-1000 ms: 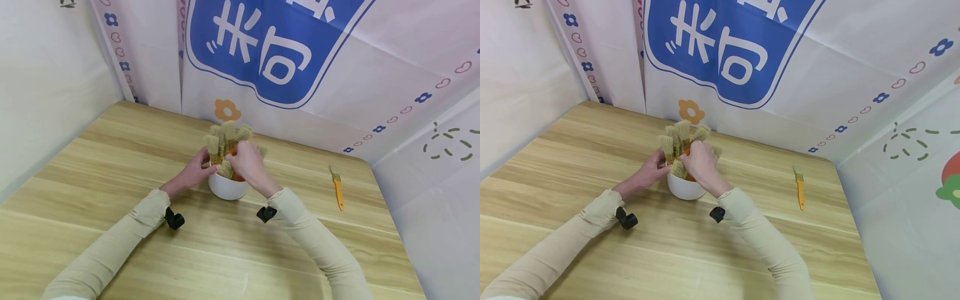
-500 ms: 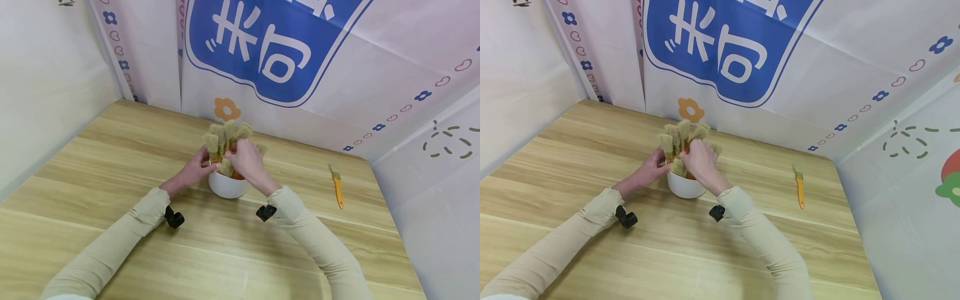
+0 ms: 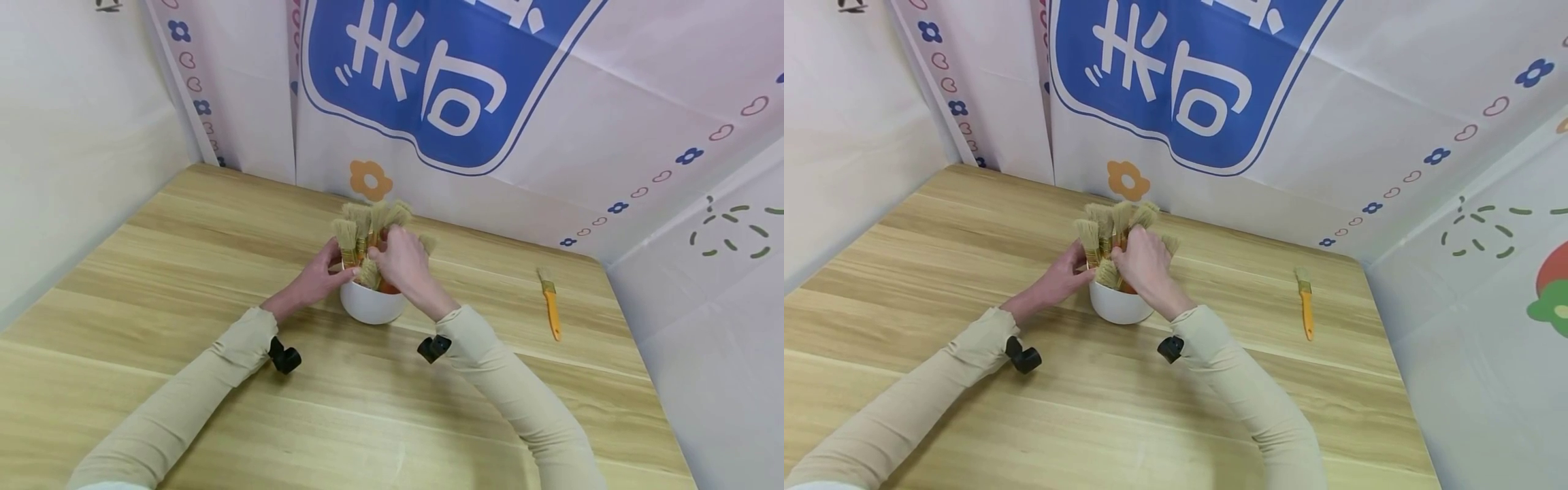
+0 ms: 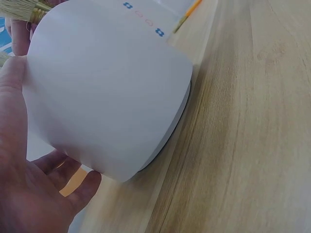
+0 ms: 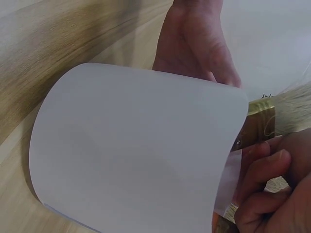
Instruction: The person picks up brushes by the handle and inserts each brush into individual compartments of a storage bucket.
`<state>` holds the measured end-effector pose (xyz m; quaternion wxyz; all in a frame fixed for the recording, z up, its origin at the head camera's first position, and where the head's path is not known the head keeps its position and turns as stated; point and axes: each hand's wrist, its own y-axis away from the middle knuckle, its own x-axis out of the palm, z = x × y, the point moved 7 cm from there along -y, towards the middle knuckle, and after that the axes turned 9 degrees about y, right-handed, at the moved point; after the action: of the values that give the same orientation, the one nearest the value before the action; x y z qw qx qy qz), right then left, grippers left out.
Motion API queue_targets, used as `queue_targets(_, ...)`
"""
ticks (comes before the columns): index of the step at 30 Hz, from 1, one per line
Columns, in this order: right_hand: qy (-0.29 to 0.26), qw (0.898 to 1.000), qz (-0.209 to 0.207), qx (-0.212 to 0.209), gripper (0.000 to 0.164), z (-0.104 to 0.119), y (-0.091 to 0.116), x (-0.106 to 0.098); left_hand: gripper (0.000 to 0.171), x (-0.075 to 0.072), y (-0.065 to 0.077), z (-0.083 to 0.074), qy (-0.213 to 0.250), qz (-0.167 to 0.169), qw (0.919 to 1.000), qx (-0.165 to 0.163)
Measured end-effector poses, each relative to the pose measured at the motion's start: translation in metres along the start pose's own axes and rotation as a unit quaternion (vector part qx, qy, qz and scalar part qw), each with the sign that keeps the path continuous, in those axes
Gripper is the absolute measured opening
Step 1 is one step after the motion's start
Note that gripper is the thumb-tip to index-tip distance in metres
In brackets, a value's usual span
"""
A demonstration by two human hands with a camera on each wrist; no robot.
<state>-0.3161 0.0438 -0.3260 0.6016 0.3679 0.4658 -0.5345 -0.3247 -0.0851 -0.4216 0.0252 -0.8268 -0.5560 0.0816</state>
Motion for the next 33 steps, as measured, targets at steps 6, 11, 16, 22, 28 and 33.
queue_targets(6, -0.015, 1.0, -0.003, 0.001, 0.023, -0.0019, 0.0002, 0.0006, 0.059, 0.0006, 0.0001, 0.0005, -0.002, 0.002, 1.0, 0.002)
queue_targets(11, -0.031, 0.999, -0.016, -0.009, 0.016, -0.0021, 0.0007, -0.0007, 0.058, 0.0, 0.0009, 0.0002, -0.004, 0.0, 1.0, 0.004)
queue_targets(16, -0.042, 0.999, -0.028, -0.012, 0.019, -0.0023, 0.0013, -0.0025, 0.06, 0.0001, 0.0006, 0.0002, -0.005, 0.001, 1.0, 0.007)
queue_targets(22, -0.043, 0.998, -0.033, -0.013, 0.023, -0.0029, 0.0021, -0.003, 0.058, 0.0006, 0.0005, 0.0012, -0.01, 0.002, 0.9999, 0.006)
queue_targets(28, -0.029, 0.999, -0.028, -0.016, 0.03, -0.0016, 0.0018, -0.0028, 0.061, 0.0003, 0.0001, 0.0024, -0.01, 0.001, 0.9999, 0.006)
queue_targets(33, -0.015, 1.0, -0.022, -0.015, 0.034, -0.0007, 0.0003, -0.0023, 0.063, 0.0004, -0.0003, 0.0006, -0.007, -0.001, 0.9999, 0.008)
